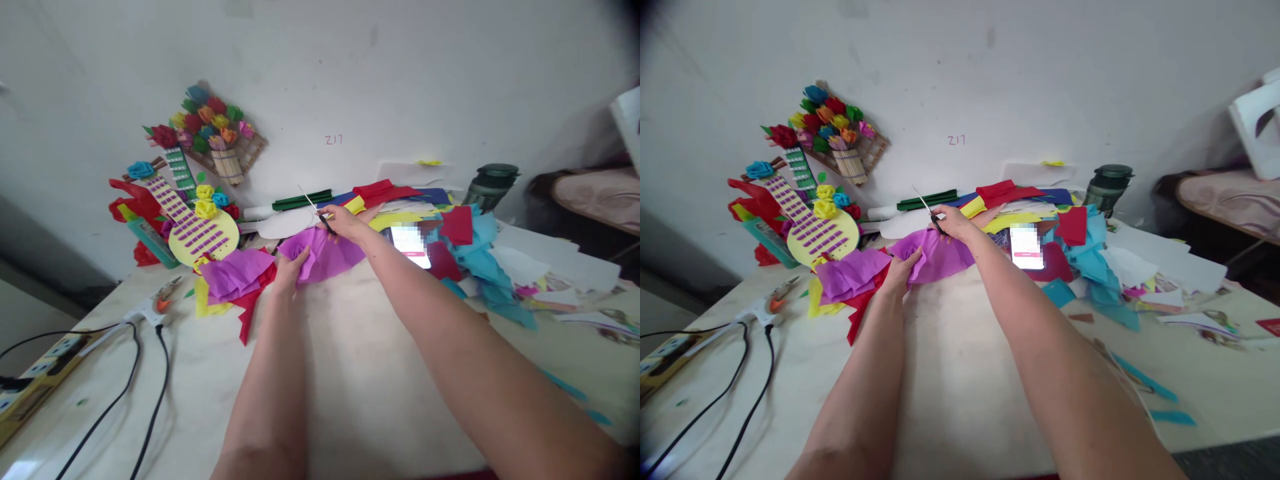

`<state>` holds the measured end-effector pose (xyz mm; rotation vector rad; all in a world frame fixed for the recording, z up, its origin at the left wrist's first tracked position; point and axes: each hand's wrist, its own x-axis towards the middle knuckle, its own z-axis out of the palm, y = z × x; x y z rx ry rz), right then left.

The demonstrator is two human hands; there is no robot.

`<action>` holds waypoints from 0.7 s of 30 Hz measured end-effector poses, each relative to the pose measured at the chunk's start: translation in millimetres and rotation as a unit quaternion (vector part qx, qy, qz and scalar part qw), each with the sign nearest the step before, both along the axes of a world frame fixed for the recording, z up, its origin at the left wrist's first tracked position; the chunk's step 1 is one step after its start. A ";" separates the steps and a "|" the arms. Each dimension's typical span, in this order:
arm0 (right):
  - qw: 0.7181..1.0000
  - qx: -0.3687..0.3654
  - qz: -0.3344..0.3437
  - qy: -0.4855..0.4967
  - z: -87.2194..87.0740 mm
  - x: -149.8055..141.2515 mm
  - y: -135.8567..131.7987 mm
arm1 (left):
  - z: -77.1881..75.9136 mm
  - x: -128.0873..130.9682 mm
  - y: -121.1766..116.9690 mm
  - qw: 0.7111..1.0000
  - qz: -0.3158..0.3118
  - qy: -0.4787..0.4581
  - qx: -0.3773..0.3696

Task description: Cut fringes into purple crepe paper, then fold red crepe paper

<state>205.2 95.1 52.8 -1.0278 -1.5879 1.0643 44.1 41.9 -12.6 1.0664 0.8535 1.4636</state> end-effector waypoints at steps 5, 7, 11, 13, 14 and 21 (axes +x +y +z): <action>0.999 0.005 -0.031 0.037 6.7 -4.3 0.1 | 0.9 -0.5 0.7 1.000 -0.025 0.000 0.007; 0.996 0.004 -0.055 0.073 8.9 -6.0 -2.9 | 1.8 -1.0 2.2 1.000 -0.010 -0.017 -0.001; 0.986 -0.008 -0.127 0.111 5.5 -7.4 -12.2 | 2.2 -2.5 6.0 0.997 0.034 -0.067 -0.021; 0.982 -0.020 -0.154 0.105 -2.1 -7.8 -18.8 | 2.2 -2.9 6.7 0.995 0.047 -0.086 -0.032; 0.981 -0.028 -0.167 0.099 -6.8 -8.3 -22.9 | 2.3 -2.7 6.4 0.994 0.053 -0.093 -0.038; 0.964 -0.073 -0.232 0.107 -33.2 -19.3 -68.2 | 0.0 3.5 4.4 0.987 0.059 -0.136 -0.064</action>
